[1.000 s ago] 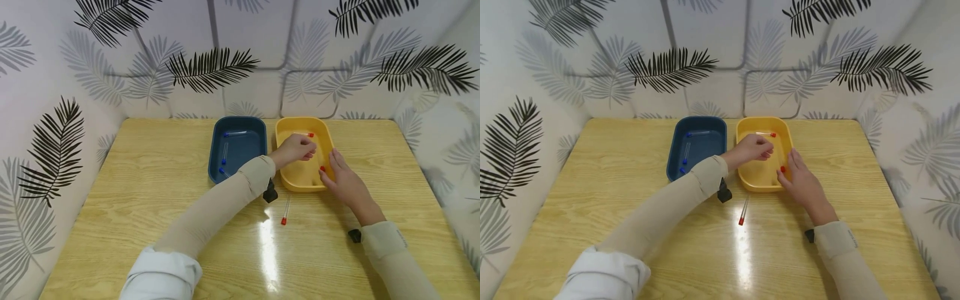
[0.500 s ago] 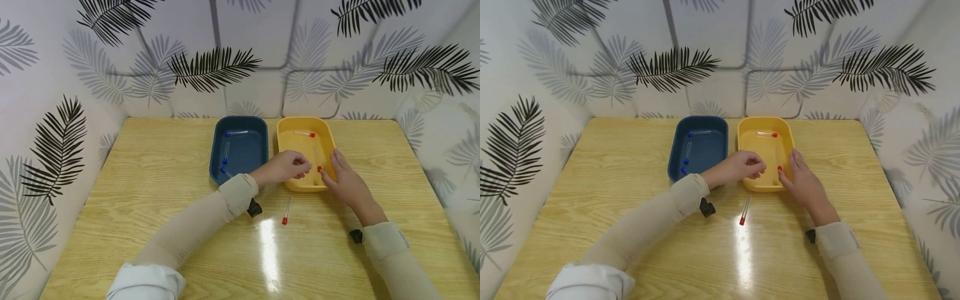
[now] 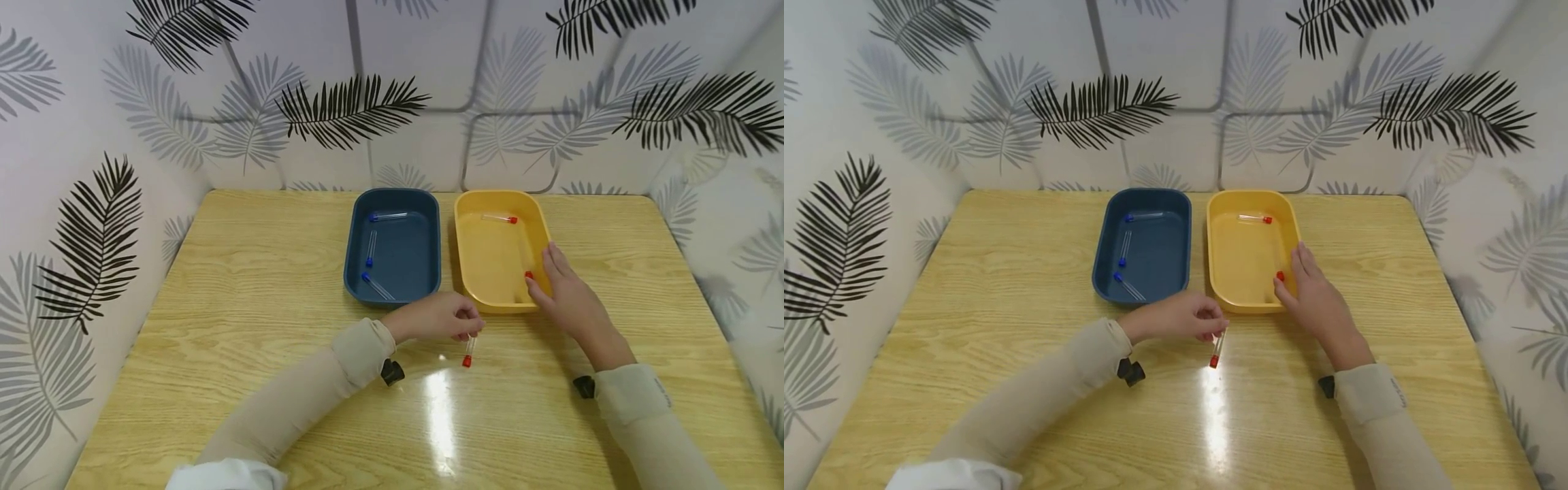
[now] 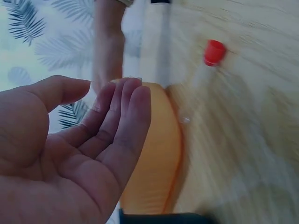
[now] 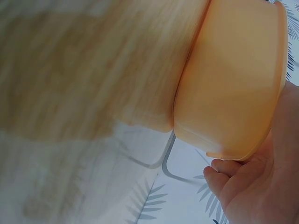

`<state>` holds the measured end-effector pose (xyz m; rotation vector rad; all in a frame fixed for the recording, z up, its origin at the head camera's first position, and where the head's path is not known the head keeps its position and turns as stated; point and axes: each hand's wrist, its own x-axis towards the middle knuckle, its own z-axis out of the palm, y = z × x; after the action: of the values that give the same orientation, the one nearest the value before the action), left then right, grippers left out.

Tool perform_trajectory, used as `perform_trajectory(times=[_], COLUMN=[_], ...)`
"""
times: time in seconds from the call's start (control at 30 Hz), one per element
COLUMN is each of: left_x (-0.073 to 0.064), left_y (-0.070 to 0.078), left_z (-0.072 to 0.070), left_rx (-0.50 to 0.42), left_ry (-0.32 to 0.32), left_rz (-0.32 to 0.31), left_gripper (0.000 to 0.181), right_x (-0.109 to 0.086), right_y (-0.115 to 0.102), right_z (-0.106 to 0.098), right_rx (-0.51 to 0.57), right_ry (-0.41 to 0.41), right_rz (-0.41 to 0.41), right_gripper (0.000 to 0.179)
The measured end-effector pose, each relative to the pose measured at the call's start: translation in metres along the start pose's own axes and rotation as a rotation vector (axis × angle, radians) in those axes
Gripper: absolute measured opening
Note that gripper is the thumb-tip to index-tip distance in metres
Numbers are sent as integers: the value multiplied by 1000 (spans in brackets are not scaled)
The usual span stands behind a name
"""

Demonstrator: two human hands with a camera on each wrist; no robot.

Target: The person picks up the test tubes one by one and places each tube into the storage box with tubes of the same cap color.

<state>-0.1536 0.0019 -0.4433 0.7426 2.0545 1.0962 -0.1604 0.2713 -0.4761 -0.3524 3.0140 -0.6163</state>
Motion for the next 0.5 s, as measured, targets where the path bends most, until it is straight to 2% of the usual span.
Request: perform_trajectory(times=[0.17,0.33,0.5], left_x=[-2,-2,1], left_y=[-17,-28,-36], left_z=[8,16,23], left_rx=[176,235,301], left_ry=[62,81,141], left_rz=[4,-4,-24], left_gripper=[15,11,12], right_x=[0,0,-1], right_y=[0,0,0], right_z=[-1,0,0], right_rx=[11,9,8], right_ry=[-10,-9,-6], right_rz=[6,10,4], right_gripper=[73,73,73])
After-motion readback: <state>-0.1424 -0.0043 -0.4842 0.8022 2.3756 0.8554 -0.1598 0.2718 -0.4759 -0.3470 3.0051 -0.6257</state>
